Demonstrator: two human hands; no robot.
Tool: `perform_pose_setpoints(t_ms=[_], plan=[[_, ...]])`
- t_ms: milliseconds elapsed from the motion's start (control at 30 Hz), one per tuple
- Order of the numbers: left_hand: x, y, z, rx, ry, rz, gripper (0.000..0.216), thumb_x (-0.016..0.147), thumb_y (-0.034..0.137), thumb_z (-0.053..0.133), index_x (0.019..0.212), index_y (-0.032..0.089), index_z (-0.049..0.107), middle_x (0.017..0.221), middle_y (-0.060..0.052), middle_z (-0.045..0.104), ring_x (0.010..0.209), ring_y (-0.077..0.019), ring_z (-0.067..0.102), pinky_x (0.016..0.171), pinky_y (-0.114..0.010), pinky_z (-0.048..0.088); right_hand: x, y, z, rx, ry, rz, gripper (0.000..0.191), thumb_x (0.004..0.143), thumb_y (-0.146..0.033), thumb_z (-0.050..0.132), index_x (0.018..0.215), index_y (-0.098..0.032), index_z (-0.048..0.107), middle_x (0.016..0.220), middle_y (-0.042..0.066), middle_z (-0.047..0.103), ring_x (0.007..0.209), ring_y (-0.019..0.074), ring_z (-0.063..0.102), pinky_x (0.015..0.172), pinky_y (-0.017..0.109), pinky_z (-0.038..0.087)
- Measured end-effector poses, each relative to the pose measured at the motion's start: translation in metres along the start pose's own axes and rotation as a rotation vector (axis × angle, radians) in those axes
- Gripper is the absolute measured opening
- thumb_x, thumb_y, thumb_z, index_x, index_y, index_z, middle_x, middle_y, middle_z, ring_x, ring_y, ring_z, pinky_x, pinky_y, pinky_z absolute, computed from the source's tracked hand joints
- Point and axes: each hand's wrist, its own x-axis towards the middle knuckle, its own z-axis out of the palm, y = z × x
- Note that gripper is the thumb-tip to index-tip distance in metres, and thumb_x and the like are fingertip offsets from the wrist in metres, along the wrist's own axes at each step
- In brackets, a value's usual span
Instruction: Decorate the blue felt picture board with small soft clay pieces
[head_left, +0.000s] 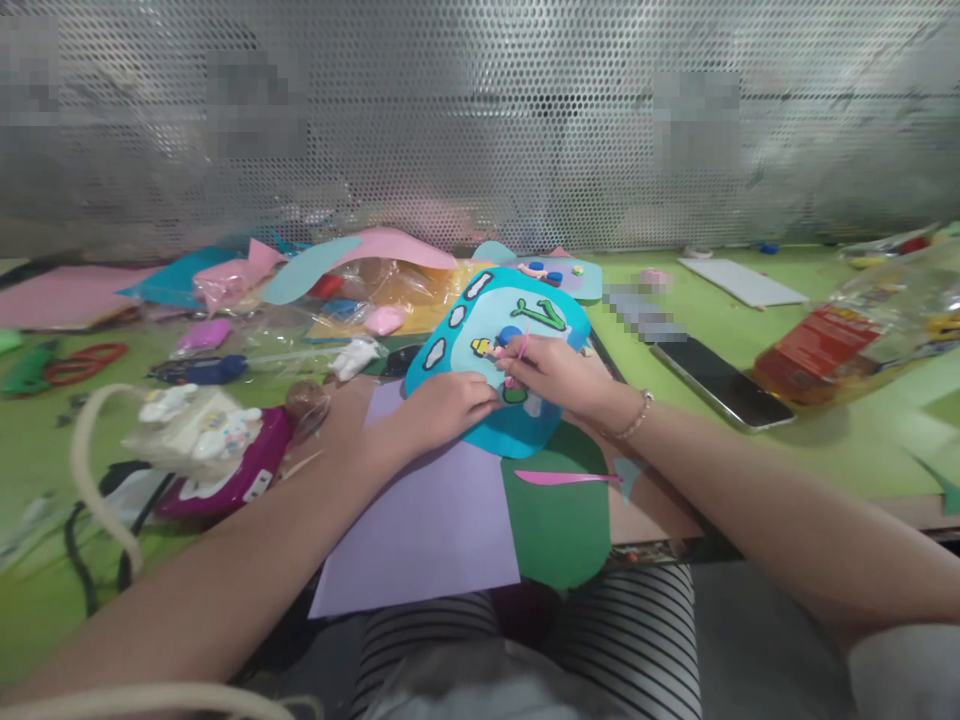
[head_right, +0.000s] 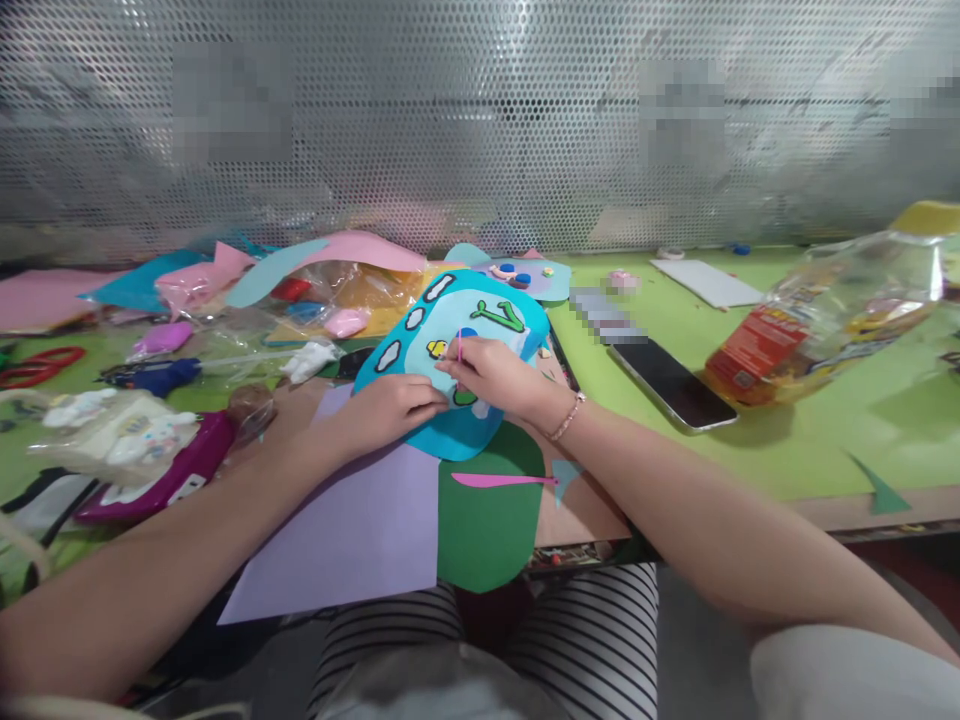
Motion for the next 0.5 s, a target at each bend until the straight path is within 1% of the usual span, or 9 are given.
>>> perform_pose_setpoints(t_ms=[133,300,500], plan=[[0.0015,-0.0005,0.0015,-0.056,-0.003,-0.023,0.022,0.088,0.021,0.046,0.087,0.015,0.068,0.088,-0.005,0.068,0.082,-0.0151,0.061,0.073,-0.024,0.044,0.0009,0.0016,0.0010,-0.015,-0.003,-0.007,0.017,0.089,-0.026,0.046,0.077,-0.016,0.053,0.065,0.000,0.059,0.060,0.0109,0.055,0.060,0.021,0.039],[0.0020,0.0009,0.0007,-0.054,-0.005,-0.048,0.023,0.086,0.019,0.047,0.086,0.016,0.069,0.086,-0.005,0.069,0.082,-0.0159,0.062,0.073,-0.025,0.045,0.0017,0.0021,0.0023,-0.054,-0.007,0.002,0.020,0.089,-0.028,0.046,0.074,-0.017,0.053,0.064,0.000,0.059,0.060,0.0116,0.053,0.061,0.022,0.039],[0.0018,0.0027,-0.0008,-0.046,-0.031,-0.038,0.023,0.086,0.019,0.046,0.086,0.016,0.069,0.087,-0.005,0.069,0.080,-0.0156,0.062,0.071,-0.025,0.044,0.0019,0.0009,0.0014,-0.057,-0.031,0.015,0.020,0.090,-0.026,0.046,0.075,-0.016,0.054,0.065,0.001,0.060,0.060,0.0119,0.054,0.061,0.023,0.039]])
